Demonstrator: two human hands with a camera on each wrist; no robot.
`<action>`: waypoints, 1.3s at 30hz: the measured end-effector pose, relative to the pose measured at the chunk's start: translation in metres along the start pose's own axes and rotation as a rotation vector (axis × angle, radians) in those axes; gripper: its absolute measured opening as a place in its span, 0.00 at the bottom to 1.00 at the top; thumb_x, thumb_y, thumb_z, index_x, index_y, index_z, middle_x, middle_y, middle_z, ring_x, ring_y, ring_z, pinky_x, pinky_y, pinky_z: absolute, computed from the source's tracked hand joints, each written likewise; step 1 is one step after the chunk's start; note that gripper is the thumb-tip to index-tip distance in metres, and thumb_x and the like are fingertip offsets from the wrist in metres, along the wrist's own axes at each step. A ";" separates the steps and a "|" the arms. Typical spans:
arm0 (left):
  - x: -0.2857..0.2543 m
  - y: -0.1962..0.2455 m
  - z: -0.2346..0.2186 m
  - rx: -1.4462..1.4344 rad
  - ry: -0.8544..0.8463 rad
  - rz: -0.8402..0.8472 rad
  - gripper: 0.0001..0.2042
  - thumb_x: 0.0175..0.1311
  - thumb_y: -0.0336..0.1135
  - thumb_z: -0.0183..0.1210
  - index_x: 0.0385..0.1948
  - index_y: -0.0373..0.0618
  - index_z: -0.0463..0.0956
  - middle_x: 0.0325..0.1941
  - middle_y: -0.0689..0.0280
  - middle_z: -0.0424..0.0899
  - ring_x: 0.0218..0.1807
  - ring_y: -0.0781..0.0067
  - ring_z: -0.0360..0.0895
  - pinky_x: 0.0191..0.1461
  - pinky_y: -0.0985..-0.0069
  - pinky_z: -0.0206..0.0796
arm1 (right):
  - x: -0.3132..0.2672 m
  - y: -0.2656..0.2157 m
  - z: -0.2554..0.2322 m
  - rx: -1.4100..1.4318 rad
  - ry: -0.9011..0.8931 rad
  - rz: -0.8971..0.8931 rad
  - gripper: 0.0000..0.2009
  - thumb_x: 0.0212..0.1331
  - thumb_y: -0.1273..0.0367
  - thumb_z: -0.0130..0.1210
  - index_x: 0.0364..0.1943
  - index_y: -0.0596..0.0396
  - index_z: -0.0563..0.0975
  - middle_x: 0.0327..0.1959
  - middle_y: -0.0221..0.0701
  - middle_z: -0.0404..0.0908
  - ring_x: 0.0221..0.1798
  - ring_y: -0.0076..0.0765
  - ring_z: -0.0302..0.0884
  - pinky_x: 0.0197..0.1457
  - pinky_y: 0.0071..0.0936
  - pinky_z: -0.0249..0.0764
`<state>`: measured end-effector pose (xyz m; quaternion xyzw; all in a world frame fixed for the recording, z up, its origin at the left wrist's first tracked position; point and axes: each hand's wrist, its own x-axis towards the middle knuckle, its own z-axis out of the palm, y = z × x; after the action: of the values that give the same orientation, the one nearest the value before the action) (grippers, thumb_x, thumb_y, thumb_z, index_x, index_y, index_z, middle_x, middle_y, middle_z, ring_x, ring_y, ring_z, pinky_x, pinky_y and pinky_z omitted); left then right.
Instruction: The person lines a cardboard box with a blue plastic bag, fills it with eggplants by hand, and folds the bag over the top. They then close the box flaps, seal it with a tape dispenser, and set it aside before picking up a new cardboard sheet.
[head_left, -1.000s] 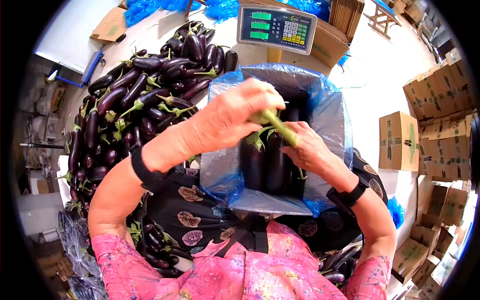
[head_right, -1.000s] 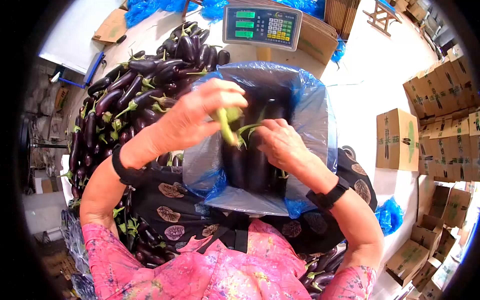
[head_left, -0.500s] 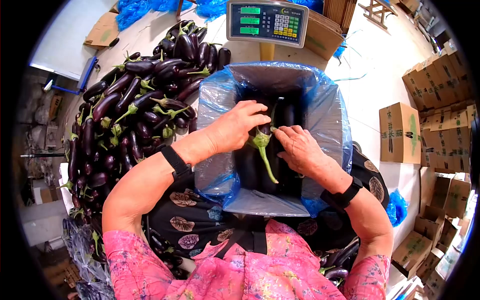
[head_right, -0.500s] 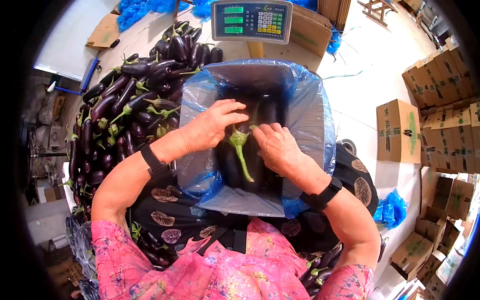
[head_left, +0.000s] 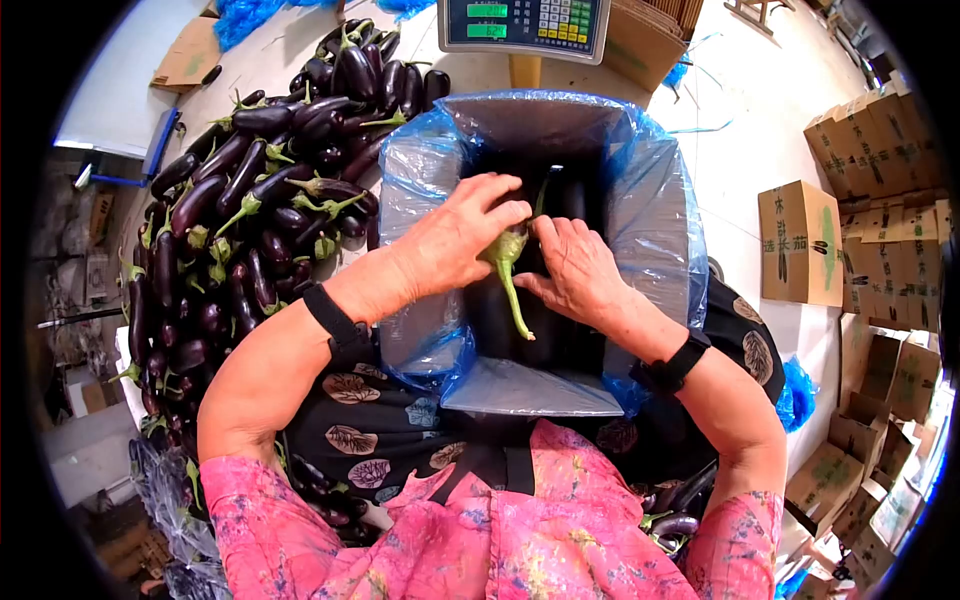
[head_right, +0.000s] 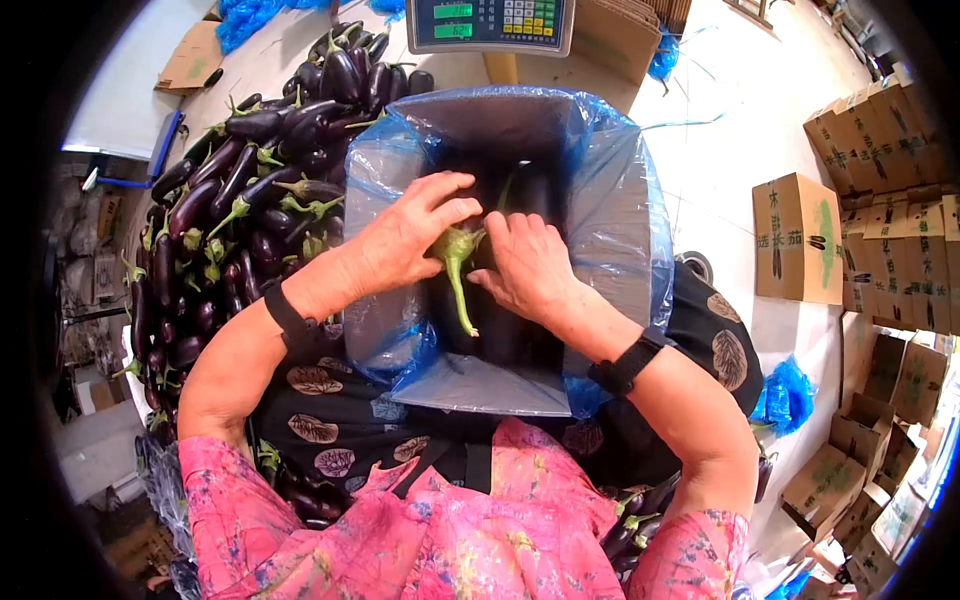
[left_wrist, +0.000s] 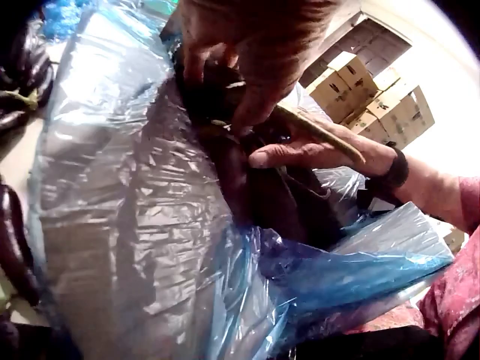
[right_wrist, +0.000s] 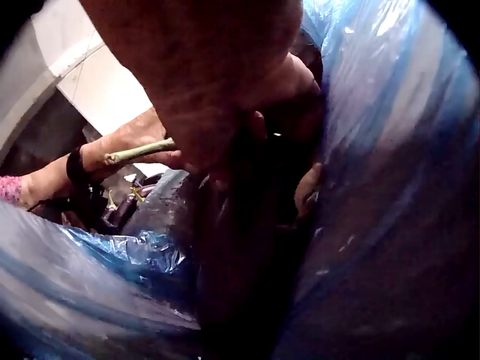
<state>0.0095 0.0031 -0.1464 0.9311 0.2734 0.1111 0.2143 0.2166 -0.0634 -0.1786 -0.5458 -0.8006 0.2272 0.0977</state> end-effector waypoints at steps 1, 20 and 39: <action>-0.002 -0.001 -0.001 -0.027 -0.001 -0.037 0.29 0.47 0.25 0.69 0.56 0.48 0.71 0.67 0.46 0.66 0.70 0.37 0.62 0.71 0.55 0.63 | 0.002 -0.001 0.004 0.024 0.013 0.021 0.29 0.52 0.58 0.67 0.52 0.59 0.67 0.43 0.45 0.73 0.50 0.55 0.70 0.53 0.50 0.69; -0.003 0.020 -0.012 -0.370 -0.211 -0.558 0.47 0.51 0.30 0.64 0.74 0.40 0.45 0.48 0.37 0.79 0.51 0.37 0.78 0.57 0.55 0.70 | 0.008 0.000 -0.003 0.237 -0.074 0.194 0.25 0.56 0.69 0.59 0.59 0.56 0.67 0.48 0.52 0.75 0.53 0.66 0.73 0.54 0.53 0.72; -0.023 0.017 -0.110 -0.039 0.146 -0.184 0.19 0.58 0.42 0.62 0.50 0.49 0.78 0.32 0.61 0.86 0.31 0.60 0.85 0.38 0.66 0.77 | -0.008 0.002 0.006 0.064 0.072 -0.001 0.31 0.57 0.63 0.64 0.64 0.57 0.68 0.55 0.47 0.75 0.55 0.57 0.71 0.59 0.45 0.71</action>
<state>-0.0369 0.0147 -0.0438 0.8872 0.3702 0.1637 0.2213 0.2187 -0.0719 -0.1844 -0.5500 -0.7890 0.2328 0.1440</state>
